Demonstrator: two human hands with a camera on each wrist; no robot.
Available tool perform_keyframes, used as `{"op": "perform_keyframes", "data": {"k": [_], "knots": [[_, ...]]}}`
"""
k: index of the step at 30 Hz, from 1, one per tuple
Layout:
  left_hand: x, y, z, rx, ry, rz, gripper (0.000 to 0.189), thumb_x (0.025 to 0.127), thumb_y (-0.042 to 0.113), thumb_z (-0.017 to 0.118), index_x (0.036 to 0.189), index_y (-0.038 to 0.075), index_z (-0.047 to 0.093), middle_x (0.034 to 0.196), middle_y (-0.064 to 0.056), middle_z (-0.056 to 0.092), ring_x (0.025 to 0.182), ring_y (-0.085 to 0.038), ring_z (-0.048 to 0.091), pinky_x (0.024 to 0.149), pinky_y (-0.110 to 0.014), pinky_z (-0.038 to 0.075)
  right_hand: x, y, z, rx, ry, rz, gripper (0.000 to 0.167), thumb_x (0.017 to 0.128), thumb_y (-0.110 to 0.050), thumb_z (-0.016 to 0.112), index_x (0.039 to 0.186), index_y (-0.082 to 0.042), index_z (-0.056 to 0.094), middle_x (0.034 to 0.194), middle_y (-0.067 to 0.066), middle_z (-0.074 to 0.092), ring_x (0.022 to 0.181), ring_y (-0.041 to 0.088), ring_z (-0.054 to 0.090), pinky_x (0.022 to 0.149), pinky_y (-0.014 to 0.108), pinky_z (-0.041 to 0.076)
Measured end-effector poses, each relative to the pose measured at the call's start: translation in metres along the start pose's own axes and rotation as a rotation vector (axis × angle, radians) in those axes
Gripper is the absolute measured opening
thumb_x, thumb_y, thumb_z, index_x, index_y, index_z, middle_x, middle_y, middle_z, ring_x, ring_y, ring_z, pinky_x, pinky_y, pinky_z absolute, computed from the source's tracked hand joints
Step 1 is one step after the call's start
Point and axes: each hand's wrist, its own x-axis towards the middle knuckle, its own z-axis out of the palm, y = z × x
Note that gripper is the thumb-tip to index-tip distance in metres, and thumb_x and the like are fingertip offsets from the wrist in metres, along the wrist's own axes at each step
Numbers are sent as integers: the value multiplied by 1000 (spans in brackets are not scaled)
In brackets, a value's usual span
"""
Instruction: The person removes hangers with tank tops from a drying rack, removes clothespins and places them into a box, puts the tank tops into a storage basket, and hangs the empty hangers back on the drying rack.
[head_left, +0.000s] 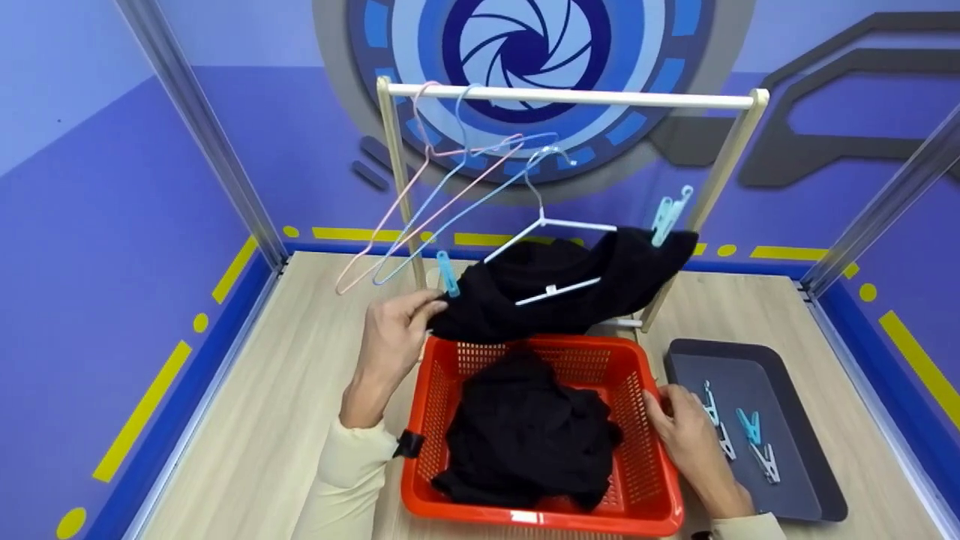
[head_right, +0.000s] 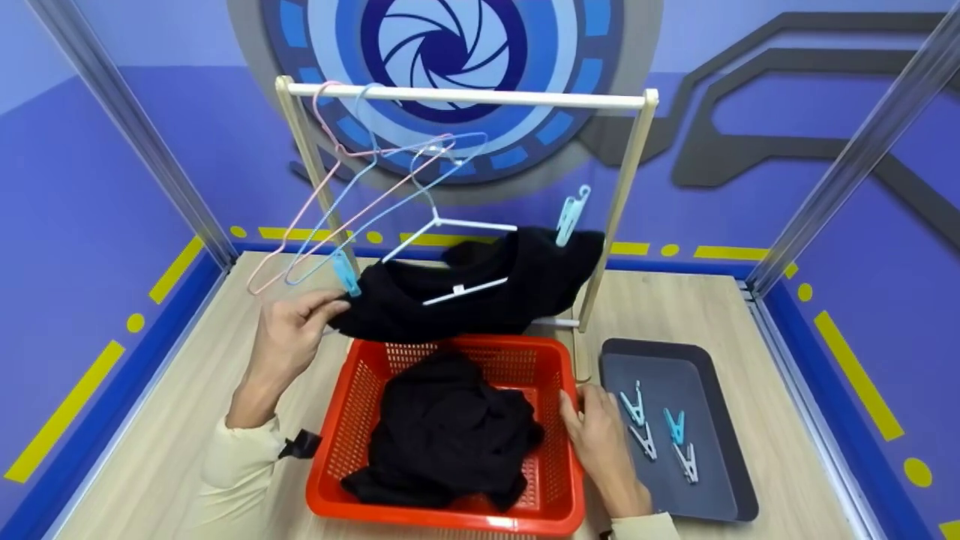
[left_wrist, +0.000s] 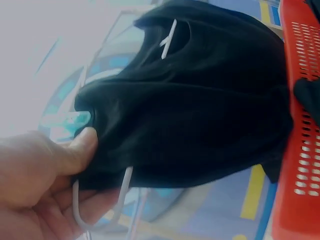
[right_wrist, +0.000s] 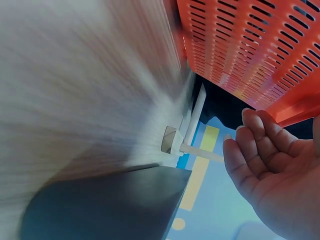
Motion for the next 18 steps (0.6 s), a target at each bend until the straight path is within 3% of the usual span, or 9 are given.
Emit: {"op": "perform_keyframes", "data": {"k": [10, 13, 18], "knots": [[-45, -28, -2, -16, -93, -61, 10, 95, 6, 79, 103, 6, 84, 93, -1, 80, 68, -9, 62, 69, -31, 56, 0, 1, 1, -3, 47, -43, 20, 106, -20, 65, 99, -1, 67, 85, 6, 59, 81, 23, 55, 73, 45, 47], [-51, -33, -3, -38, -137, -78, 9, 96, 6, 78, 102, 8, 84, 92, 1, 80, 65, -9, 60, 67, -28, 54, 0, 1, 1, 0, 48, -43, 20, 106, -20, 65, 100, -2, 67, 85, 5, 59, 81, 22, 54, 73, 44, 47], [-59, -39, -4, -64, -208, -102, 8, 96, 6, 77, 101, 7, 84, 94, 0, 80, 75, -10, 71, 71, -29, 59, 0, 3, 4, 10, 67, -57, 16, 106, -17, 65, 98, -3, 66, 85, 6, 59, 81, 23, 54, 72, 44, 47]]}}
